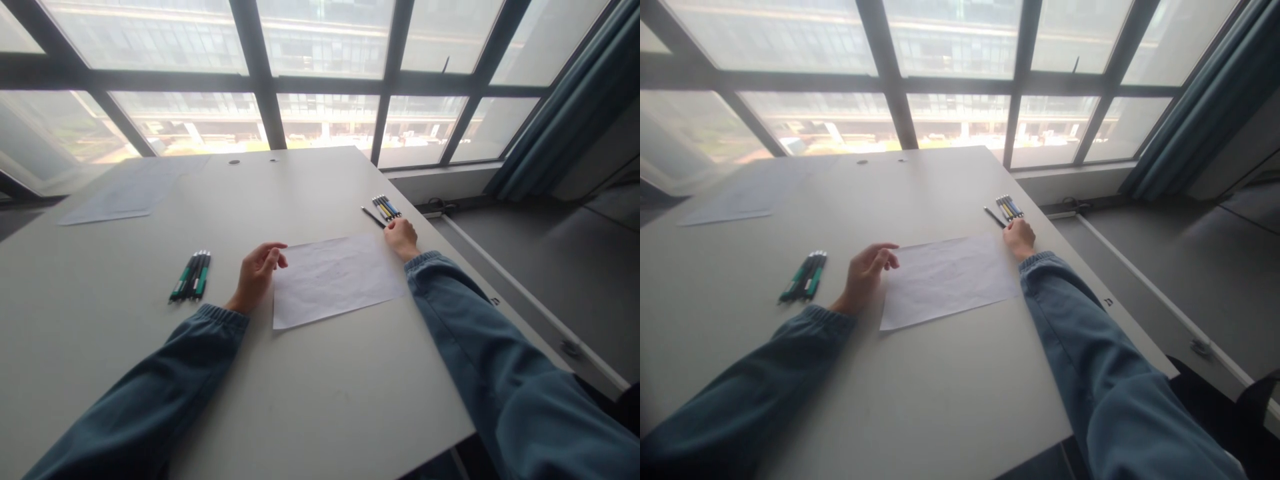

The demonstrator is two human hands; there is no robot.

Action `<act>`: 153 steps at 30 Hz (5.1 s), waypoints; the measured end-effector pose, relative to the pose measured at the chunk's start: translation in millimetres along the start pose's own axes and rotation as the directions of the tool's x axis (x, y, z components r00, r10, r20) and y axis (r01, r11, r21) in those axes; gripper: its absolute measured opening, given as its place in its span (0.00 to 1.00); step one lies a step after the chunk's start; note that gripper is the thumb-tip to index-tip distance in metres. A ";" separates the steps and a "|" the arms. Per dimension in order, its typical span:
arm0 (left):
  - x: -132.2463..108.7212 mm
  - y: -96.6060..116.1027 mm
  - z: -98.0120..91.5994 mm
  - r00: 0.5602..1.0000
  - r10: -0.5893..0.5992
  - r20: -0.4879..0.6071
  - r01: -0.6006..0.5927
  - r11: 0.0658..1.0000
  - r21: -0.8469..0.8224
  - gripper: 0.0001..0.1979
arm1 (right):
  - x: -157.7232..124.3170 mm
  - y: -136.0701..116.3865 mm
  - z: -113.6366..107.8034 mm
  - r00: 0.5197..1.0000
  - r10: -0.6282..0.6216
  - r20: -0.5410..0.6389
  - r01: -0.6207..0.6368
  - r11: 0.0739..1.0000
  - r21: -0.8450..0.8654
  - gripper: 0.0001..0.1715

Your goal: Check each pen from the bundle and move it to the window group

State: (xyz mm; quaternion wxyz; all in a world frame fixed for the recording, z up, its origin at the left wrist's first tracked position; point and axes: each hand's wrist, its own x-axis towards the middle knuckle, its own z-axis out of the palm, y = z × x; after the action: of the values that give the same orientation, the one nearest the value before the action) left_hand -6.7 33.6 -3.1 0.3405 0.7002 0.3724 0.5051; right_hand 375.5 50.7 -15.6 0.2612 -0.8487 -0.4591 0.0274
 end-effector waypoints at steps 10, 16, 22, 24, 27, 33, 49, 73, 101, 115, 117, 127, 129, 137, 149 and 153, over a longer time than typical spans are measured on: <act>-2.4 7.9 2.7 0.998 0.023 0.056 -0.026 0.998 0.051 0.19 | 10.1 -3.6 2.0 0.999 0.031 -0.010 -0.030 0.999 0.029 0.10; -3.9 10.3 3.2 0.997 0.036 0.064 -0.041 0.996 0.080 0.19 | 12.1 -8.2 2.0 0.998 0.054 -0.014 -0.053 0.997 0.060 0.10; -5.0 12.5 3.5 0.995 0.042 0.093 -0.051 0.994 0.100 0.18 | 15.3 -9.1 4.1 0.998 0.061 -0.019 -0.059 0.996 0.062 0.10; -5.2 12.9 4.0 0.995 0.041 0.094 -0.050 0.994 0.095 0.18 | 16.4 -8.1 4.7 0.998 0.058 -0.024 -0.057 0.997 0.059 0.09; -5.4 13.1 4.7 0.994 0.039 0.098 -0.047 0.995 0.084 0.18 | 17.6 -6.1 5.2 0.998 0.050 -0.031 -0.048 0.997 0.056 0.09; -5.8 13.6 5.4 0.995 0.026 0.101 -0.032 0.998 0.059 0.18 | 20.4 -2.3 7.7 0.999 0.032 -0.035 -0.030 0.998 0.053 0.09; -6.2 12.3 5.2 0.991 0.016 0.134 -0.022 0.999 0.043 0.18 | 22.2 -1.2 9.1 0.999 0.022 -0.033 -0.020 0.999 0.048 0.09; -6.8 8.7 7.2 0.993 0.083 0.084 -0.102 0.959 0.263 0.11 | 7.6 -14.3 -8.0 0.975 -0.133 -0.181 0.154 0.982 0.112 0.24; -9.5 0.0 2.0 0.934 0.092 0.345 -0.291 0.757 0.585 0.09 | -67.8 -55.8 18.2 0.282 -0.954 0.098 0.829 0.294 0.475 0.12; 38.9 23.7 -109.0 0.856 -0.504 0.112 0.237 0.576 0.783 0.11 | -68.2 -53.0 17.5 0.275 -0.957 0.092 0.823 0.284 0.492 0.12; 43.7 21.9 -137.7 0.844 -0.536 0.003 0.307 0.489 0.816 0.11 | -67.6 -52.4 18.4 0.269 -0.959 0.094 0.821 0.279 0.499 0.12; 36.7 -9.2 -184.7 0.794 -0.534 -0.292 0.504 0.308 0.807 0.10 | -65.4 -50.0 21.9 0.274 -0.956 0.101 0.839 0.289 0.462 0.10; 36.6 -12.9 -184.5 0.788 -0.545 -0.286 0.509 0.316 0.801 0.10 | -65.3 -49.8 22.2 0.276 -0.956 0.096 0.838 0.288 0.463 0.11; 34.1 -19.6 -184.0 0.758 -0.590 -0.278 0.555 0.360 0.751 0.09 | -66.7 -51.7 20.5 0.289 -0.954 0.085 0.823 0.293 0.487 0.11; 44.2 23.0 -170.3 0.800 -0.534 -0.275 0.577 0.555 0.600 0.17 | -68.1 -51.8 22.3 0.290 -0.951 0.108 0.820 0.305 0.484 0.15; 42.4 55.1 -132.7 0.861 -0.497 -0.104 0.493 0.767 0.411 0.16 | -69.5 -53.2 20.8 0.276 -0.955 0.111 0.828 0.295 0.477 0.16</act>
State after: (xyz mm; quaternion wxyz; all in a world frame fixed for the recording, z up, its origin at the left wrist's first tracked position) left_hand -115.4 56.7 97.3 0.3031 0.6367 0.6422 0.3006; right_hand 288.7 27.7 -22.0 0.2719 -0.3530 -0.8883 0.1110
